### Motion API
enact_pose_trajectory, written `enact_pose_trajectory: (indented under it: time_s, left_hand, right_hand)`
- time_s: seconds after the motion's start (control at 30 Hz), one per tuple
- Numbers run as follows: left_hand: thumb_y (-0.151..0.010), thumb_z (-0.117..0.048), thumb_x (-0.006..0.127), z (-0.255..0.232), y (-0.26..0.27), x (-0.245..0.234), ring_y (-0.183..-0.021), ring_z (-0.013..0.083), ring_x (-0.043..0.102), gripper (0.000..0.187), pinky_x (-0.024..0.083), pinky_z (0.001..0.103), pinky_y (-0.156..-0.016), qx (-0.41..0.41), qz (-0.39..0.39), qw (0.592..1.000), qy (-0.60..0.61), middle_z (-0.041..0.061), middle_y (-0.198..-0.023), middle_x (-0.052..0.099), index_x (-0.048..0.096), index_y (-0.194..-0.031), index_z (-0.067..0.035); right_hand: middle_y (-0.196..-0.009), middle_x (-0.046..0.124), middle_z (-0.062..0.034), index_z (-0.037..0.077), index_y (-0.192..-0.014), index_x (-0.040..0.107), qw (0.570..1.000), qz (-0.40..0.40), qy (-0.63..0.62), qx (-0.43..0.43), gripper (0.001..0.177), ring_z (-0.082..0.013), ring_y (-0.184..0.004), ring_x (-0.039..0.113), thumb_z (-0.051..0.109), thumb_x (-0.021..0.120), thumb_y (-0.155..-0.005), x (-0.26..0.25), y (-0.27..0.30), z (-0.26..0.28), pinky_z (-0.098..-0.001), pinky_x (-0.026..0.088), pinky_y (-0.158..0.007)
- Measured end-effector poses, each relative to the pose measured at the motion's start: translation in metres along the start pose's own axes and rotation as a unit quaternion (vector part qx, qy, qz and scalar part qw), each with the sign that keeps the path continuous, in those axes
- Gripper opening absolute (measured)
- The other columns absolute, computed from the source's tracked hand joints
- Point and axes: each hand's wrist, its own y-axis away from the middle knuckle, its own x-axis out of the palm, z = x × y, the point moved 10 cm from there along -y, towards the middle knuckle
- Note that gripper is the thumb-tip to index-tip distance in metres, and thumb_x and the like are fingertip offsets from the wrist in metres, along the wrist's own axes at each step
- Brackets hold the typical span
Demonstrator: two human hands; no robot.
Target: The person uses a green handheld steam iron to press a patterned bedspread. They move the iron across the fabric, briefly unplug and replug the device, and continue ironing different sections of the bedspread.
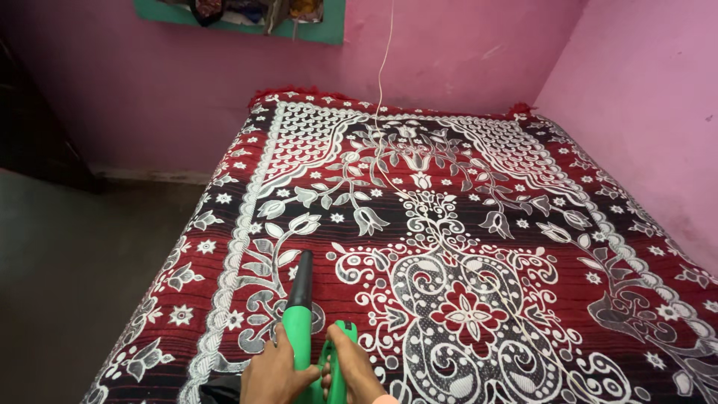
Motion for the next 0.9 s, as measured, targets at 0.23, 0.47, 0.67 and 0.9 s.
enact_pose_trajectory:
  time_s: [0.23, 0.47, 0.67, 0.9]
  left_hand:
    - [-0.062, -0.079, 0.08, 0.001, -0.005, 0.003, -0.106, 0.0412, 0.07, 0.137, 0.059, 0.048, -0.091, 0.014, -0.028, 0.999, -0.014, 0.027, -0.121, 0.063, 0.018, -0.154, 0.003]
    - [-0.061, -0.078, 0.079, -0.001, -0.002, 0.004, -0.104, 0.0402, 0.072, 0.136, 0.06, 0.048, -0.089, 0.009, -0.03, 1.0, 0.002, 0.025, -0.118, 0.065, 0.02, -0.154, 0.003]
    - [-0.062, -0.078, 0.081, -0.002, -0.004, 0.0, -0.108, 0.042, 0.069, 0.138, 0.058, 0.049, -0.091, 0.013, -0.023, 1.0, -0.006, 0.028, -0.121, 0.061, 0.017, -0.154, 0.003]
    - [-0.062, -0.077, 0.081, -0.008, 0.003, -0.003, -0.109, 0.0413, 0.07, 0.136, 0.059, 0.049, -0.09, 0.014, -0.018, 1.0, -0.008, 0.025, -0.124, 0.061, 0.019, -0.154, 0.001]
  right_hand:
    - [-0.062, 0.05, -0.003, 0.011, -0.094, 0.055, 1.0, 0.006, -0.01, 0.0, 0.053, -0.0177, -0.046, 0.048, 0.062, 0.067, -0.086, 0.0, -0.006, -0.001, -0.0355, 0.043, -0.048]
    - [-0.064, 0.05, -0.0027, 0.008, -0.098, 0.055, 1.0, -0.014, -0.011, 0.008, 0.055, -0.0172, -0.047, 0.048, 0.06, 0.069, -0.089, -0.006, -0.006, -0.003, -0.0361, 0.043, -0.047]
    - [-0.064, 0.048, -0.0029, 0.014, -0.101, 0.058, 1.0, 0.01, -0.01, -0.009, 0.051, -0.0181, -0.046, 0.046, 0.062, 0.064, -0.085, -0.002, -0.014, -0.001, -0.0363, 0.042, -0.047]
    - [-0.068, 0.051, -0.0042, 0.019, -0.11, 0.061, 1.0, 0.016, -0.025, -0.01, 0.045, -0.0175, -0.046, 0.048, 0.061, 0.063, -0.091, -0.006, -0.017, -0.007, -0.036, 0.043, -0.045]
